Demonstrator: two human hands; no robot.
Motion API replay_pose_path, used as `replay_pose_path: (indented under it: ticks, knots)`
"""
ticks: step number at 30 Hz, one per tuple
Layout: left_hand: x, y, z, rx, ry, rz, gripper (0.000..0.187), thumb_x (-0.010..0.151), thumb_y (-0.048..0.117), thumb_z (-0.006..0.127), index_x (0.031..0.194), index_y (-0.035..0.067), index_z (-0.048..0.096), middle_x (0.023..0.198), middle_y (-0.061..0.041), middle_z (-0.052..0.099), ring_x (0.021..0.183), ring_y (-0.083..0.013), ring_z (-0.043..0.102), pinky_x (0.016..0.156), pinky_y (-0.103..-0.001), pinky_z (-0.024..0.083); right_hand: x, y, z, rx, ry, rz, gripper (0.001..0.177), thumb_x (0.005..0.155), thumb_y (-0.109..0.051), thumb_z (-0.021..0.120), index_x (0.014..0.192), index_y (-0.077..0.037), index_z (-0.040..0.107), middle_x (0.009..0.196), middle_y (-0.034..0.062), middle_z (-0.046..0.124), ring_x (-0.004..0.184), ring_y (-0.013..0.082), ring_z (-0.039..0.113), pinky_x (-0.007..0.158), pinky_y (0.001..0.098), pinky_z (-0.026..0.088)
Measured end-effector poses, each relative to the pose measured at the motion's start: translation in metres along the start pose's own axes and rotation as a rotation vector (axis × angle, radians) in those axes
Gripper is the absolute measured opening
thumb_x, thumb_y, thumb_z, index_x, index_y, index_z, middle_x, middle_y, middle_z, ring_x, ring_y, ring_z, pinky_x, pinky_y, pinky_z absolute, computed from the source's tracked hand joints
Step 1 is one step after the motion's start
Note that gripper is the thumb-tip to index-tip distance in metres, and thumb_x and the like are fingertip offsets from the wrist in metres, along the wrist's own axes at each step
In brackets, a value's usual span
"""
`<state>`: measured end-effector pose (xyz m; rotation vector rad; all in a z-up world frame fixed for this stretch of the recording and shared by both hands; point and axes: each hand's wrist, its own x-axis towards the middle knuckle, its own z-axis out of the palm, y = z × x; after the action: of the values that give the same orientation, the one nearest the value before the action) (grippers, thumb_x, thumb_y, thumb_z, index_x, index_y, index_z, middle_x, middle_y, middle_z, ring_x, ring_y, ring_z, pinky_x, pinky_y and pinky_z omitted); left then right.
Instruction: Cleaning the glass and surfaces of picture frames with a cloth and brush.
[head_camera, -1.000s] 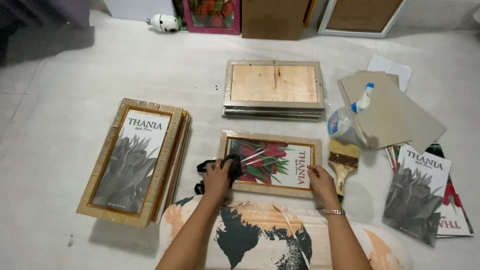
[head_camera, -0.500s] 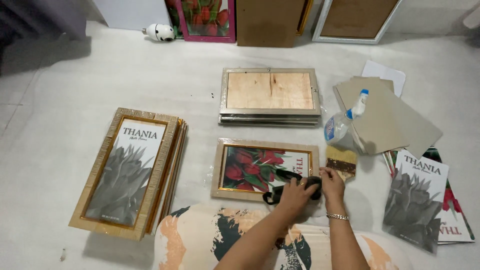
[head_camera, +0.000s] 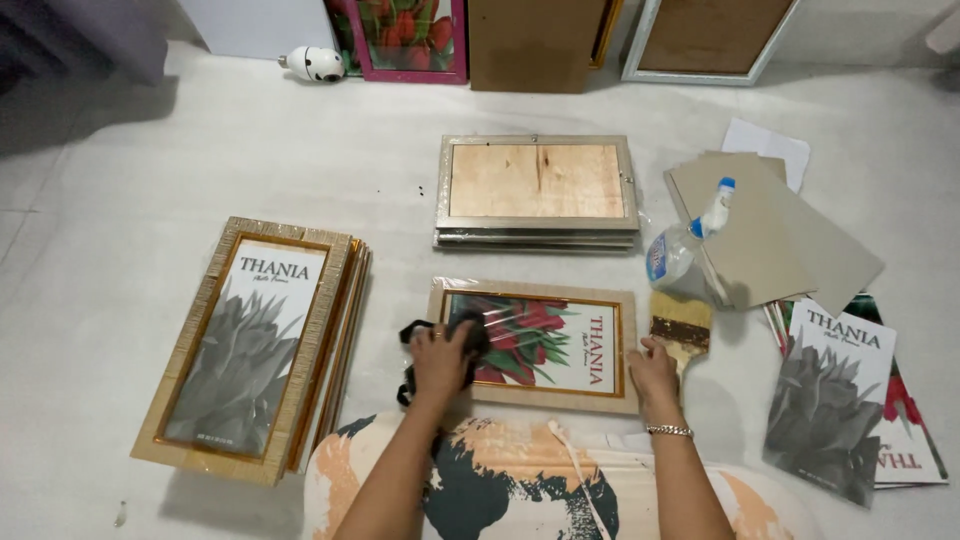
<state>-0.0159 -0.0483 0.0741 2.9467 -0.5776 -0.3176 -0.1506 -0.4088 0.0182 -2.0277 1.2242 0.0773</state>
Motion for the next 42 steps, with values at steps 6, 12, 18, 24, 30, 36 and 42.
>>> replay_pose_path:
  ticks: [6, 12, 18, 24, 30, 36, 42]
  knots:
    - [0.002, 0.030, 0.038, -0.041, 0.288, -0.045, 0.064, 0.081, 0.030, 0.079, 0.140, 0.026, 0.056, 0.117, -0.020, 0.058, 0.097, -0.0383, 0.061, 0.077, -0.045, 0.056, 0.048, 0.038, 0.024, -0.075, -0.053, 0.027, 0.069, 0.081, -0.055, 0.065, 0.144, -0.028, 0.060, 0.137, 0.0067, 0.068, 0.127, 0.0317, 0.062, 0.101, 0.0473, 0.048]
    - [-0.004, 0.146, 0.029, -0.141, 0.331, 0.153, 0.056, 0.084, 0.026, 0.072, 0.139, 0.022, 0.060, 0.110, -0.020, 0.062, 0.089, -0.0369, 0.063, 0.068, -0.043, 0.056, 0.014, 0.003, 0.010, 0.125, 0.014, 0.011, 0.058, 0.087, -0.036, 0.064, 0.139, -0.011, 0.063, 0.129, 0.0177, 0.070, 0.124, 0.0398, 0.062, 0.099, 0.0499, 0.047]
    - [0.024, 0.247, 0.122, -0.305, 0.243, 0.410, 0.058, 0.091, 0.026, 0.064, 0.146, 0.031, 0.048, 0.118, -0.022, 0.055, 0.093, -0.0401, 0.056, 0.071, -0.047, 0.048, 0.023, 0.009, 0.004, 0.293, 0.107, 0.015, 0.052, 0.096, -0.046, 0.062, 0.136, -0.014, 0.064, 0.131, 0.0184, 0.066, 0.129, 0.0389, 0.055, 0.102, 0.0490, 0.046]
    - [0.026, 0.208, 0.086, -0.202, 0.168, 0.467, 0.036, 0.100, 0.027, 0.055, 0.134, 0.039, 0.055, 0.130, -0.016, 0.057, 0.109, -0.0371, 0.058, 0.083, -0.048, 0.047, 0.009, -0.004, -0.003, 0.331, 0.078, 0.077, 0.053, 0.092, -0.050, 0.063, 0.134, -0.018, 0.063, 0.136, 0.0188, 0.061, 0.134, 0.0400, 0.050, 0.110, 0.0513, 0.041]
    - [0.038, 0.078, 0.026, -0.053, 0.326, 0.081, 0.050, 0.093, 0.019, 0.061, 0.139, 0.039, 0.056, 0.118, -0.015, 0.063, 0.097, -0.0354, 0.064, 0.072, -0.044, 0.054, -0.012, -0.018, -0.010, 0.341, -0.004, 0.065, 0.041, 0.097, -0.044, 0.062, 0.132, -0.022, 0.068, 0.133, 0.0137, 0.065, 0.128, 0.0383, 0.057, 0.105, 0.0521, 0.041]
    - [0.047, 0.020, 0.041, 0.033, 0.461, -0.302, 0.079, 0.075, 0.024, 0.083, 0.145, 0.033, 0.050, 0.120, -0.012, 0.056, 0.101, -0.0324, 0.058, 0.081, -0.042, 0.055, 0.034, 0.021, 0.019, 0.106, -0.056, 0.103, 0.041, 0.096, -0.061, 0.056, 0.130, -0.040, 0.066, 0.133, -0.0040, 0.068, 0.126, 0.0308, 0.060, 0.099, 0.0453, 0.039]
    - [0.053, 0.092, 0.043, -0.097, 0.404, -0.180, 0.083, 0.073, 0.024, 0.084, 0.148, 0.024, 0.048, 0.129, -0.019, 0.055, 0.101, -0.0356, 0.058, 0.075, -0.044, 0.056, -0.005, -0.010, 0.003, 0.266, -0.004, 0.025, 0.038, 0.097, -0.047, 0.062, 0.126, -0.025, 0.072, 0.127, 0.0096, 0.071, 0.126, 0.0341, 0.060, 0.101, 0.0459, 0.042]
